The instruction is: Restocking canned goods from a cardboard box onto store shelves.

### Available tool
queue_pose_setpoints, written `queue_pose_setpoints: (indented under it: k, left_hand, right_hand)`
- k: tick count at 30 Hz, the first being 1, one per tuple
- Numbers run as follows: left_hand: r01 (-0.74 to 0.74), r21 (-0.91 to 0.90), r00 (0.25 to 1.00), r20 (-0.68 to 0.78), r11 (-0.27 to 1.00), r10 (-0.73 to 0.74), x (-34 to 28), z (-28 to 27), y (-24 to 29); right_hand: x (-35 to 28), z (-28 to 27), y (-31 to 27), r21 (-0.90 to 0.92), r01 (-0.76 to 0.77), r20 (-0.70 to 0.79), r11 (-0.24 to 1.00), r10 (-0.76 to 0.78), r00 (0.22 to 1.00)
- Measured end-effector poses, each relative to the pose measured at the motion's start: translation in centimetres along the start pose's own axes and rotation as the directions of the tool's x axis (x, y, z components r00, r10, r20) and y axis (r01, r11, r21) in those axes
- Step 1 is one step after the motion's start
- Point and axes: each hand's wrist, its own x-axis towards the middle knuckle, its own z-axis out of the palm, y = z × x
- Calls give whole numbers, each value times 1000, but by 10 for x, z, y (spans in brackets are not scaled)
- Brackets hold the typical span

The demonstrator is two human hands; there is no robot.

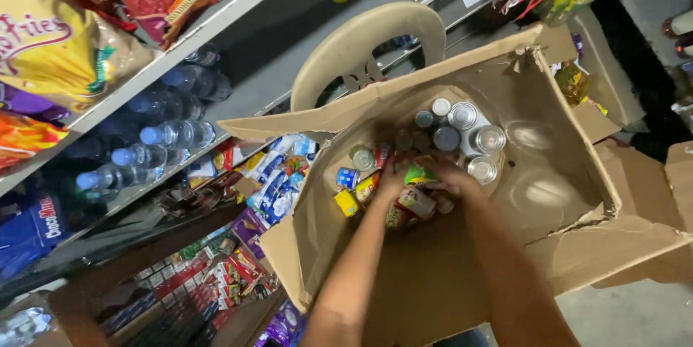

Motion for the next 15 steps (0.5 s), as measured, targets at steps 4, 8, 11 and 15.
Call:
queue_pose_setpoints:
  k: [4,8,11,15]
  left_hand:
    - [170,-14,982,-87,985,-170,25,-12,-36]
    - [48,86,987,-159,995,-34,54,-26,-68]
    - [-154,291,964,-167,944,209,77,-39,-101]
    - [-296,382,930,-96,876,356,79,-48,-120]
  right_hand:
    - [28,21,21,-46,-26,-38,999,24,999]
    - [98,15,75,56,200,-54,978,-197,979]
    - [131,8,102,-62,425,-83,903,-429,900]
    - [118,15,90,-253,455,-112,854,-493,863]
